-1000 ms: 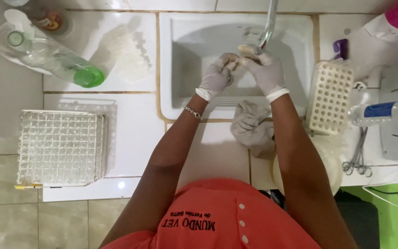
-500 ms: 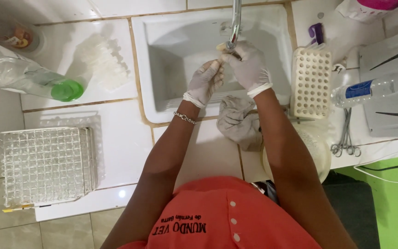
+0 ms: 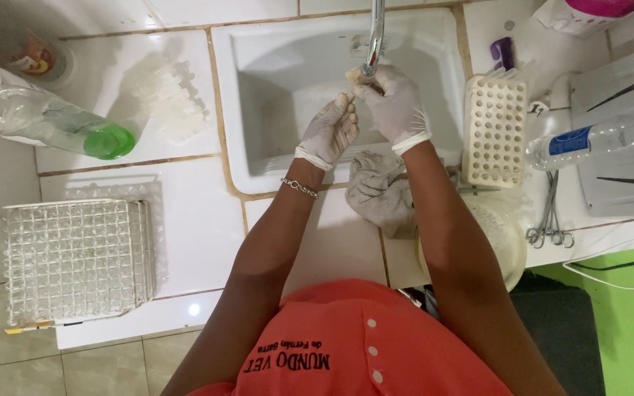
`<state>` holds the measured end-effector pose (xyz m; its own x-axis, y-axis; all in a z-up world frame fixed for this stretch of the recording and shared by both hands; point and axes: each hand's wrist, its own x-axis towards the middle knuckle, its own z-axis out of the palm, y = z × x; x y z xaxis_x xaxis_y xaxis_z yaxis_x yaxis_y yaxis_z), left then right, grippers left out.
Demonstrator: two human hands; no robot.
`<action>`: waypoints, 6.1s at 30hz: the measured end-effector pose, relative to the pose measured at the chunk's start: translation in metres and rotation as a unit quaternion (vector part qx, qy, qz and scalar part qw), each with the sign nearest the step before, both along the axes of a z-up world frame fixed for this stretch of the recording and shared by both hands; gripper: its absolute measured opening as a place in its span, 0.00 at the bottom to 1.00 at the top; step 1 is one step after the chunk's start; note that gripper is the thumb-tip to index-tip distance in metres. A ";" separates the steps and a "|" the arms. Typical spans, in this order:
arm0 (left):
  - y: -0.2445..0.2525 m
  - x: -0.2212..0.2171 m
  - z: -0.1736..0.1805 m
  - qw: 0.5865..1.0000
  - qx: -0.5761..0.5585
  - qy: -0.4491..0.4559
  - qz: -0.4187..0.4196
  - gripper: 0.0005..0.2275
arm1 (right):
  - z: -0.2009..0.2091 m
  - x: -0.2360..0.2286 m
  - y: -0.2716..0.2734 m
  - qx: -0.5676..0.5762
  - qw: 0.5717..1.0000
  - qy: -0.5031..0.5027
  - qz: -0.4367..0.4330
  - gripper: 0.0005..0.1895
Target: The person repeatedly washes small test tubes under running water in a sink, then places them into a test tube rack. The process is repeated for multiple tubes throughout the clip.
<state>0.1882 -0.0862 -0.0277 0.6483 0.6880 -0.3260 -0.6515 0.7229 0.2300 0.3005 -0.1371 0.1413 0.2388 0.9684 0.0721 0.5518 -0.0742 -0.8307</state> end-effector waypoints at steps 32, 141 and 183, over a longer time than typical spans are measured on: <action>-0.003 0.003 -0.005 1.000 0.005 -0.006 -0.029 0.10 | 0.003 -0.003 -0.004 0.001 1.000 0.022 -0.016 0.15; -0.009 -0.078 0.216 0.524 0.685 0.477 0.172 0.03 | 0.021 -0.022 -0.030 -0.281 0.931 0.206 -0.109 0.20; -0.061 -0.032 0.155 0.740 0.520 0.415 -0.098 0.14 | 0.014 -0.014 -0.089 0.107 0.951 0.223 -0.184 0.12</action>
